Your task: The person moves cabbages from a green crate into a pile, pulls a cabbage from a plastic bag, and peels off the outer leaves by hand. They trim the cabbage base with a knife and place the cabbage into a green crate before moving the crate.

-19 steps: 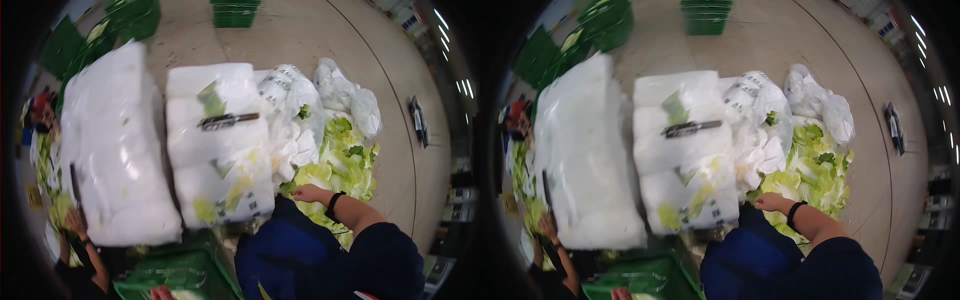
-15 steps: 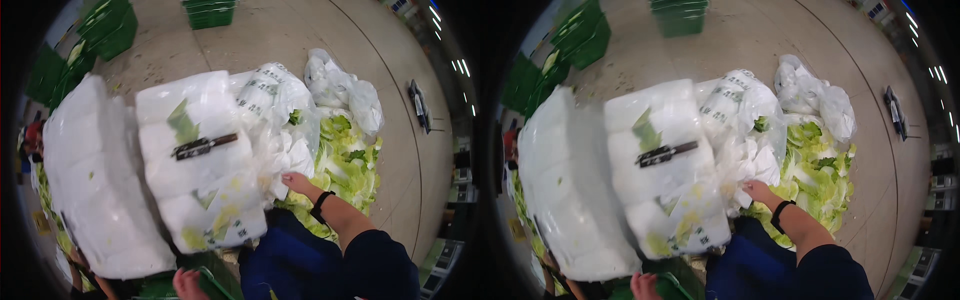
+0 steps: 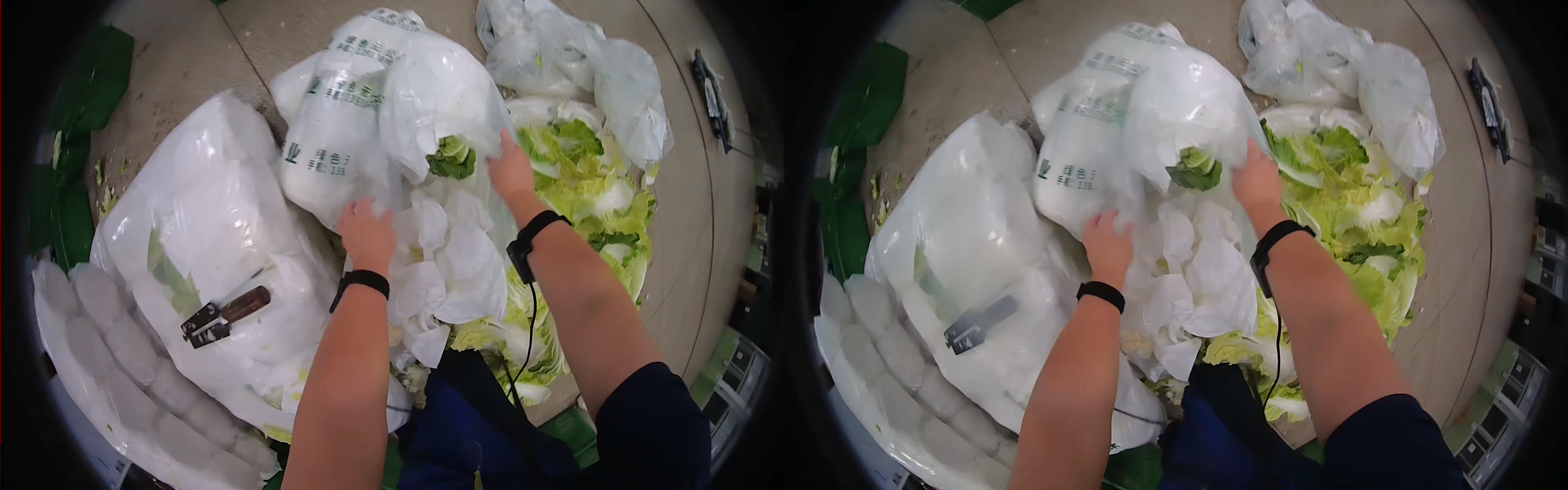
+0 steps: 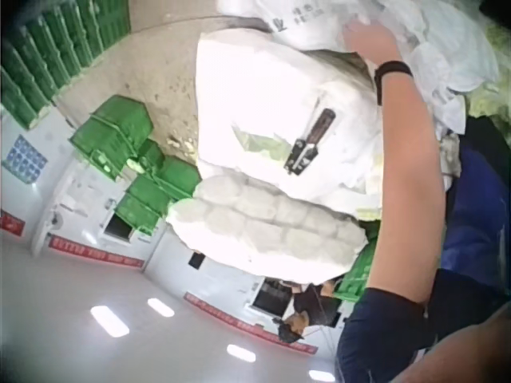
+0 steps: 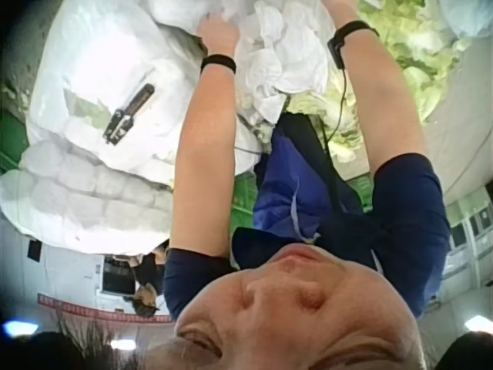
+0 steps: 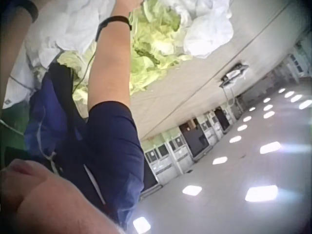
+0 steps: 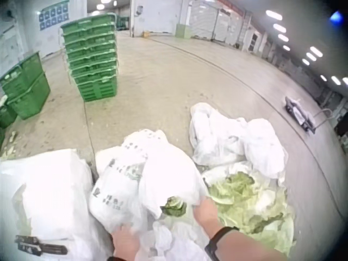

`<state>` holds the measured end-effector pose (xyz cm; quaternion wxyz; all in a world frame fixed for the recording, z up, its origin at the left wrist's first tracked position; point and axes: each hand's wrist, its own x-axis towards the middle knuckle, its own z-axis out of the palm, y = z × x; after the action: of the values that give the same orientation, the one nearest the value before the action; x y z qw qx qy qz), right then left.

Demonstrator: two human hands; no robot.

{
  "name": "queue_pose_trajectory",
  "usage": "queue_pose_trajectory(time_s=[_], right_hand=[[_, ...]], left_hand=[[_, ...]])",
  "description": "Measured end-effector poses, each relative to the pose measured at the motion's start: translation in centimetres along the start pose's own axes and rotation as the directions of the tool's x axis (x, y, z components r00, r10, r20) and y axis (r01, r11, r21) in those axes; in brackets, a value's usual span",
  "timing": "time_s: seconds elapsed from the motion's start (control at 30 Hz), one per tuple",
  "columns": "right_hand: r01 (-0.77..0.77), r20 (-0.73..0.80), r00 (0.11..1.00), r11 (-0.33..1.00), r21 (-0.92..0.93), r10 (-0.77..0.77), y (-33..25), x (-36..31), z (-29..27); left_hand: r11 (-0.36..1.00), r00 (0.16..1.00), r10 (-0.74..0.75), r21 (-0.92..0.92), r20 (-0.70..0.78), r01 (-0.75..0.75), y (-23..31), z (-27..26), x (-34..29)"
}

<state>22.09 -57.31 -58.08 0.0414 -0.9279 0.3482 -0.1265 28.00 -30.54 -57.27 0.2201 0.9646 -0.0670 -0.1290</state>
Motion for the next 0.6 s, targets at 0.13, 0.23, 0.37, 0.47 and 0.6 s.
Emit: queue_pose_trajectory(time_s=[0.13, 0.23, 0.37, 0.47, 0.6], right_hand=[[-0.561, 0.481, 0.828, 0.397, 0.726, 0.29, 1.1, -0.7, -0.2], [-0.617, 0.538, 0.784, 0.301, 0.727, 0.308, 1.1, -2.8, -3.2], [-0.374, 0.39, 0.913, 0.632, 0.679, 0.121, 1.5, -6.4, -8.7], [-0.385, 0.469, 0.883, 0.608, 0.694, 0.025, 3.2, -9.4, -13.4], [-0.479, 0.539, 0.83, 0.679, 0.556, 0.144, 5.7, -11.2, -18.0]], left_hand=[[0.464, 0.875, -0.403, -0.765, 0.266, 0.446, -2.1, 1.2, 0.3], [0.252, 0.848, -0.412, -0.853, 0.334, 0.458, 2.4, -3.6, -1.7], [0.339, 0.873, -0.312, -0.814, 0.375, 0.471, -1.1, -10.7, -5.8], [0.437, 0.877, -0.288, -0.762, 0.385, 0.478, -1.5, -13.8, -8.9], [0.348, 0.812, -0.298, -0.735, 0.502, 0.582, 0.8, -14.5, -14.3]])
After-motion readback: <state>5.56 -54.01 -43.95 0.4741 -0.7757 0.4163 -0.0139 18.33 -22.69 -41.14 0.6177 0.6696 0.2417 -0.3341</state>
